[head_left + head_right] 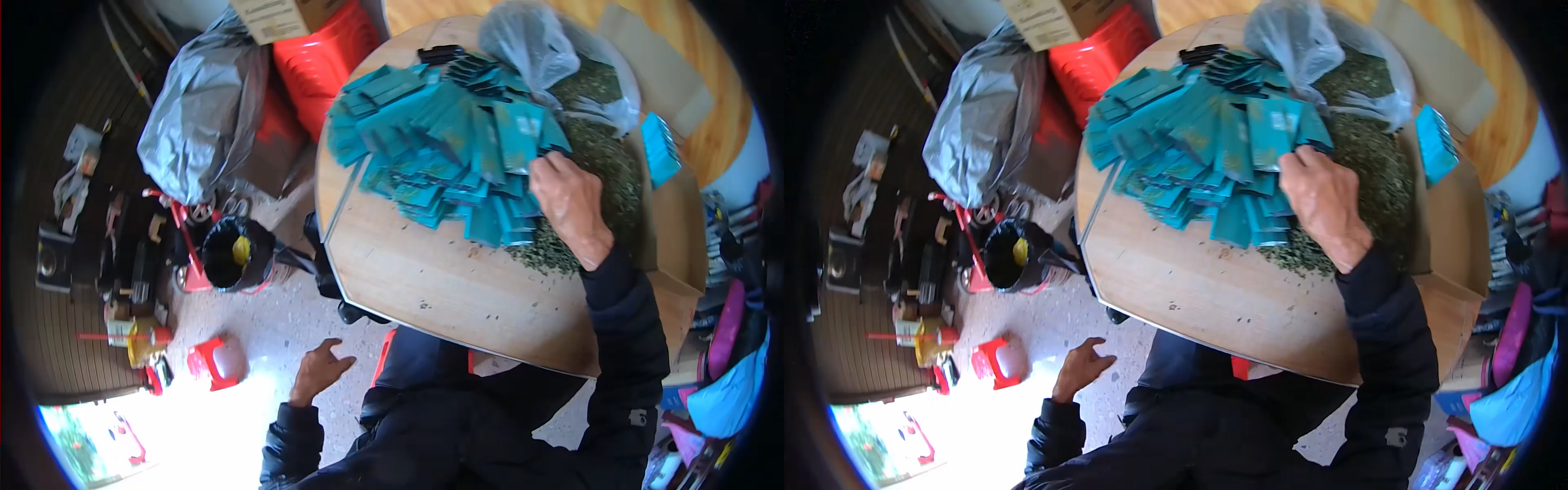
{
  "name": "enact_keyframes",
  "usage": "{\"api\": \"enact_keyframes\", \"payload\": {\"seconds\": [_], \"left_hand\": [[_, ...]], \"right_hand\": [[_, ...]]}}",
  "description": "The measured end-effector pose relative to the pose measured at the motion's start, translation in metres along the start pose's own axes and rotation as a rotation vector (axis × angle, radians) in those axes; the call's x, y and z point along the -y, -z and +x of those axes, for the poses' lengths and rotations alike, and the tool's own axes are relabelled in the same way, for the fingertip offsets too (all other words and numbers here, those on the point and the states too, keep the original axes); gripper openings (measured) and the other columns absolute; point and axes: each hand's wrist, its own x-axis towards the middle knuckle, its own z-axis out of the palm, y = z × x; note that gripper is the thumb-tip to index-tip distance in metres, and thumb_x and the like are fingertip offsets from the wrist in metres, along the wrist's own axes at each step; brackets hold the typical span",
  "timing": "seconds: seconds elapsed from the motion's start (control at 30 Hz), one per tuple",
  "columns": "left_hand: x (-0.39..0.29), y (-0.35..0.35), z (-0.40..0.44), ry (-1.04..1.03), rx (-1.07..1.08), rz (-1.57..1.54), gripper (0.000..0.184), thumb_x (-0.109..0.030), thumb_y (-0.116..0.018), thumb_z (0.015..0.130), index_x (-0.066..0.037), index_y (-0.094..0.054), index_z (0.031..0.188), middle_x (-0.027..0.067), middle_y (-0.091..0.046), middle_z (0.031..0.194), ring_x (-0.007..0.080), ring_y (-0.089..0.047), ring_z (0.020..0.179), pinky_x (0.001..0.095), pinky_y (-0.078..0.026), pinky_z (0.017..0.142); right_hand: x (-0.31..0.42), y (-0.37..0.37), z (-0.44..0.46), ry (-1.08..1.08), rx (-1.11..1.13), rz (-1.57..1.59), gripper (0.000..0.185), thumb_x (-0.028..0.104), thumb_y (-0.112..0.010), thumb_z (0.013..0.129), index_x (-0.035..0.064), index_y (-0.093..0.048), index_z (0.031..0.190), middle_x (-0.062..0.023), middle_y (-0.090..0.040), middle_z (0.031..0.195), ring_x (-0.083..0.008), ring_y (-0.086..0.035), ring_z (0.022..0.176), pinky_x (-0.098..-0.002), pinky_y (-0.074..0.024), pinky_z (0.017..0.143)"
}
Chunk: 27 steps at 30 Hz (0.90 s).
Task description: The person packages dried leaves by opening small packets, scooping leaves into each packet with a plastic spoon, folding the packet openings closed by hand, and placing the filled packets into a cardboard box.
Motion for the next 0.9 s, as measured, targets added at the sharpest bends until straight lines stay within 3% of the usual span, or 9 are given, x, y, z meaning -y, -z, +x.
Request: {"api": "enact_keyframes", "payload": {"seconds": [0.07, 0.17, 0.33, 0.43, 0.5, 0.6, 0.7, 0.77, 0.9], "left_hand": [[-0.003, -0.001, -0.007, -0.142, 0.019, 0.205, 0.058, -0.035, -0.081, 0.089, -0.001, -0.065, 0.133, 0.0207, -0.077, 0.106, 0.0359, -0.076, 0.093, 0.0436, -0.059, 0.084], [-0.009, 0.007, -0.01, -0.348, -0.136, 0.322, 0.056, -0.033, -0.082, 0.088, -0.001, -0.066, 0.132, 0.0216, -0.076, 0.112, 0.0369, -0.075, 0.095, 0.044, -0.059, 0.084], [-0.061, 0.034, -0.03, -0.405, -0.069, 0.265, 0.053, -0.027, -0.084, 0.088, 0.0, -0.066, 0.13, 0.0217, -0.075, 0.11, 0.0374, -0.075, 0.094, 0.0437, -0.06, 0.081], [-0.1, 0.05, -0.041, -0.541, -0.095, 0.208, 0.051, -0.02, -0.086, 0.085, 0.001, -0.066, 0.128, 0.0211, -0.076, 0.107, 0.0371, -0.075, 0.092, 0.044, -0.06, 0.081], [-0.127, 0.055, -0.047, -0.646, -0.132, 0.137, 0.052, -0.013, -0.089, 0.082, 0.001, -0.066, 0.126, 0.0206, -0.075, 0.108, 0.0384, -0.075, 0.097, 0.0451, -0.06, 0.085], [-0.161, 0.056, -0.035, -0.915, -0.209, 0.088, 0.062, -0.017, -0.09, 0.081, 0.003, -0.061, 0.132, 0.0247, -0.07, 0.124, 0.0422, -0.07, 0.112, 0.0486, -0.057, 0.093], [-0.209, 0.047, -0.024, -1.164, -0.355, 0.172, 0.084, -0.028, -0.092, 0.081, 0.006, -0.051, 0.145, 0.0296, -0.061, 0.137, 0.0488, -0.06, 0.128, 0.0559, -0.051, 0.104], [-0.251, 0.032, -0.019, -1.274, -0.386, 0.218, 0.088, -0.028, -0.093, 0.078, 0.009, -0.049, 0.144, 0.0274, -0.061, 0.138, 0.0484, -0.06, 0.126, 0.056, -0.052, 0.102], [-0.311, -0.017, -0.003, -1.424, -0.208, 0.202, 0.1, -0.028, -0.094, 0.069, 0.009, -0.045, 0.148, 0.0272, -0.05, 0.148, 0.0467, -0.048, 0.14, 0.0572, -0.038, 0.117]], "right_hand": [[0.001, 0.007, 0.001, 0.002, 0.004, -0.019, 0.011, 0.006, -0.07, 0.09, 0.0091, -0.061, 0.092, -0.0114, -0.058, 0.085, -0.0361, -0.066, 0.077, -0.046, -0.0521, 0.062], [-0.004, 0.017, 0.003, -0.023, -0.056, 0.011, 0.011, 0.003, -0.071, 0.092, 0.0065, -0.065, 0.101, -0.013, -0.063, 0.091, -0.0367, -0.067, 0.079, -0.0432, -0.0529, 0.065], [-0.009, 0.048, 0.002, -0.122, -0.199, 0.119, 0.012, 0.0, -0.071, 0.092, 0.0048, -0.067, 0.102, -0.0136, -0.066, 0.092, -0.0339, -0.067, 0.076, -0.0382, -0.0538, 0.066], [-0.004, 0.075, -0.013, -0.284, -0.209, 0.288, 0.007, -0.003, -0.066, 0.1, -0.0006, -0.067, 0.106, -0.0009, -0.062, 0.086, -0.0066, -0.054, 0.07, -0.025, -0.0442, 0.063], [-0.005, 0.087, -0.032, -0.336, -0.246, 0.342, 0.008, -0.003, -0.066, 0.1, -0.0004, -0.067, 0.107, -0.0003, -0.062, 0.086, -0.0059, -0.054, 0.07, -0.0239, -0.0445, 0.063], [-0.009, 0.106, -0.074, -0.363, -0.344, 0.512, 0.014, -0.007, -0.065, 0.098, 0.0, -0.066, 0.11, -0.0016, -0.063, 0.085, -0.0062, -0.058, 0.07, -0.022, -0.0471, 0.065], [0.008, 0.139, -0.111, -0.514, -0.13, 0.8, 0.013, -0.01, -0.06, 0.093, -0.0003, -0.063, 0.102, -0.0037, -0.062, 0.083, -0.0106, -0.063, 0.07, -0.0252, -0.0506, 0.065], [0.021, 0.152, -0.129, -0.633, -0.011, 0.931, 0.01, -0.007, -0.06, 0.093, -0.0001, -0.061, 0.099, -0.0047, -0.063, 0.084, -0.0118, -0.064, 0.07, -0.0262, -0.0519, 0.066], [0.043, 0.159, -0.151, -0.732, 0.14, 1.111, 0.004, -0.003, -0.065, 0.093, 0.0, -0.063, 0.093, -0.0052, -0.065, 0.085, -0.0108, -0.065, 0.069, -0.0257, -0.052, 0.063]]}}
